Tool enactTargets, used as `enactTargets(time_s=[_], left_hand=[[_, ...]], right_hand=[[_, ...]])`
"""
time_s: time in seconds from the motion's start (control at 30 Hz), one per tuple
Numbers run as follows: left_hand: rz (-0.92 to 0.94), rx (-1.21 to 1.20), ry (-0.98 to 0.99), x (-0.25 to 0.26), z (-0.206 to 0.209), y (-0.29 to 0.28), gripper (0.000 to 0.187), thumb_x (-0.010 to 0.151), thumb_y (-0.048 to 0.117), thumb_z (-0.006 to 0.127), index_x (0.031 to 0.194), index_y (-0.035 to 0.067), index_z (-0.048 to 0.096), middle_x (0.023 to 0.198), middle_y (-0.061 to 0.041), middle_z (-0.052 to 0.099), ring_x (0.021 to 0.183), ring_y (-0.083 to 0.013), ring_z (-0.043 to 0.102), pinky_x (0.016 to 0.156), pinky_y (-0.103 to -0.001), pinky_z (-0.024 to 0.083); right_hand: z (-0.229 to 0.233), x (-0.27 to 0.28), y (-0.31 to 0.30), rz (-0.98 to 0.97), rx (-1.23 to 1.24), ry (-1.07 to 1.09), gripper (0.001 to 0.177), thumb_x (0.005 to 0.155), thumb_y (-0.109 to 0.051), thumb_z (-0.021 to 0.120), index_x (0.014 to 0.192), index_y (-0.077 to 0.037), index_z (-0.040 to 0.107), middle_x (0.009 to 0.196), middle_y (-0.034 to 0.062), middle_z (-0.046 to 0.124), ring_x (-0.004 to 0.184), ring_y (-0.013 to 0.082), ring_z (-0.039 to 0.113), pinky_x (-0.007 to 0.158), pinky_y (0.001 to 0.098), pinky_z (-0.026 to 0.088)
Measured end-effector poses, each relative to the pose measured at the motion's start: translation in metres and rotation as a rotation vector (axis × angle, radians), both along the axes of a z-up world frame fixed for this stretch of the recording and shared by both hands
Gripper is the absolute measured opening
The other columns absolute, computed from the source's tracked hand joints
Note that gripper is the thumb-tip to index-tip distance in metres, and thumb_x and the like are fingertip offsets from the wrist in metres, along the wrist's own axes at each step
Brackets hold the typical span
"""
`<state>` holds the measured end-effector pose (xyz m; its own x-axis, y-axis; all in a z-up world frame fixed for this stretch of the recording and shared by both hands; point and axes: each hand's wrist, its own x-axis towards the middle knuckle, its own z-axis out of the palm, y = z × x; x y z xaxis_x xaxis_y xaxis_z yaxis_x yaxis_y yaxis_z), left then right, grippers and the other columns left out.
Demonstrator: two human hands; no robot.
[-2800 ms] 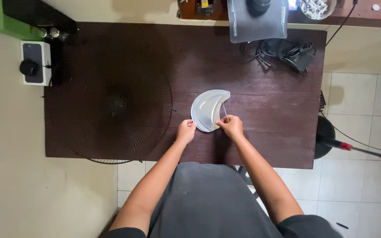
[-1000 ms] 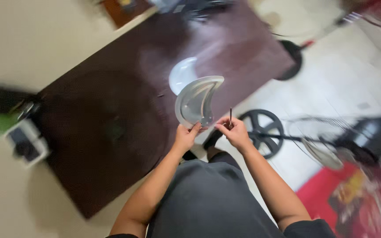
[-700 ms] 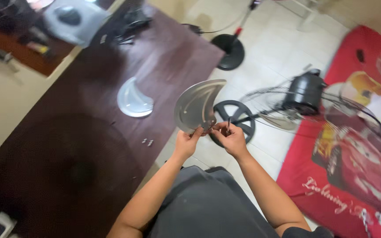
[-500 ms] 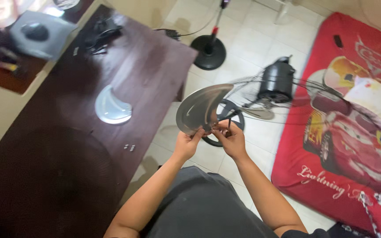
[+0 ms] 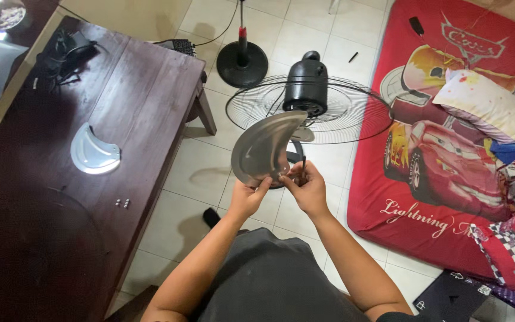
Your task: The person assembles an electric fan by attaching the front grille and securing the fan blades to the motor hub using a screwdriver. They repeatedly tighten screws on the blades and grille, then attach the rear grille to complete the assembly.
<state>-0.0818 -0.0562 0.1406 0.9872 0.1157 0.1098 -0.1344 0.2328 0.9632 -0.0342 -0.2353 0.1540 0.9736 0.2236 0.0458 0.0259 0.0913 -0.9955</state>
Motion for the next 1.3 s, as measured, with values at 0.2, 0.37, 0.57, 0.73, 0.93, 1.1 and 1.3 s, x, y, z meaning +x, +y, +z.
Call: enactTargets(time_s=[0.2, 0.37, 0.57, 0.73, 0.93, 1.1, 1.3], left_hand=[[-0.165, 0.154, 0.031, 0.024, 0.019, -0.003, 0.018, 0.089, 0.007, 0.076, 0.105, 0.002, 0.078, 0.097, -0.003, 0.079, 0.09, -0.0109, 0.073, 0.081, -0.029, 0.059], [-0.296, 0.407, -0.054, 0.056, 0.014, 0.021, 0.018, 0.088, 0.012, 0.078, 0.105, 0.005, 0.079, 0.096, -0.003, 0.08, 0.089, -0.0115, 0.072, 0.079, -0.028, 0.056], [-0.239, 0.4, 0.109, 0.107, 0.001, 0.05, 0.018, 0.086, 0.016, 0.078, 0.101, 0.008, 0.081, 0.088, -0.003, 0.08, 0.081, -0.0133, 0.073, 0.074, -0.029, 0.056], [-0.191, 0.583, 0.034, 0.149, -0.008, 0.068, 0.019, 0.086, 0.02, 0.081, 0.099, 0.006, 0.08, 0.091, -0.005, 0.08, 0.082, -0.0159, 0.072, 0.074, -0.031, 0.055], [-0.299, 0.499, 0.061, 0.176, -0.026, 0.062, 0.02, 0.084, 0.02, 0.08, 0.096, 0.004, 0.079, 0.09, -0.008, 0.079, 0.082, -0.0195, 0.075, 0.076, -0.031, 0.057], [-0.356, 0.364, 0.044, 0.184, -0.043, 0.045, 0.018, 0.083, 0.017, 0.08, 0.097, 0.004, 0.08, 0.102, -0.01, 0.077, 0.092, -0.0211, 0.072, 0.082, -0.031, 0.057], [-0.294, 0.462, -0.022, 0.194, -0.052, 0.02, 0.019, 0.082, 0.015, 0.084, 0.095, 0.002, 0.079, 0.111, -0.012, 0.072, 0.099, -0.0236, 0.07, 0.086, -0.033, 0.055]], right_hand=[[-0.004, 0.019, -0.026, 0.115, 0.001, 0.241, 0.021, 0.085, 0.004, 0.076, 0.103, 0.0, 0.067, 0.094, 0.0054, 0.076, 0.081, 0.0087, 0.071, 0.071, 0.0226, 0.056], [-0.02, 0.043, -0.02, 0.123, -0.093, 0.299, 0.018, 0.085, 0.008, 0.077, 0.099, 0.003, 0.066, 0.092, 0.0069, 0.076, 0.081, 0.0105, 0.071, 0.072, 0.0246, 0.057], [-0.013, 0.082, 0.001, 0.132, -0.25, 0.21, 0.025, 0.09, 0.003, 0.076, 0.114, 0.0, 0.074, 0.082, 0.0053, 0.067, 0.073, 0.0102, 0.055, 0.065, 0.0252, 0.044], [-0.001, 0.128, 0.005, -0.058, -0.393, -0.113, 0.019, 0.097, -0.007, 0.065, 0.114, -0.003, 0.072, 0.093, 0.0056, 0.076, 0.079, 0.0071, 0.065, 0.071, 0.0246, 0.051], [-0.014, 0.162, 0.002, -0.266, -0.895, -0.361, 0.025, 0.09, -0.003, 0.059, 0.111, -0.005, 0.072, 0.116, 0.0125, 0.072, 0.08, 0.0263, 0.068, 0.072, 0.0371, 0.052], [-0.041, 0.166, -0.02, -0.35, -1.02, -0.421, 0.031, 0.089, -0.002, 0.058, 0.117, -0.002, 0.071, 0.128, 0.0174, 0.068, 0.109, 0.0363, 0.067, 0.088, 0.0463, 0.052], [-0.074, 0.166, -0.047, -0.363, -0.877, -0.258, 0.019, 0.095, -0.009, 0.058, 0.109, -0.004, 0.069, 0.134, 0.0183, 0.069, 0.116, 0.0359, 0.068, 0.093, 0.0395, 0.056]])
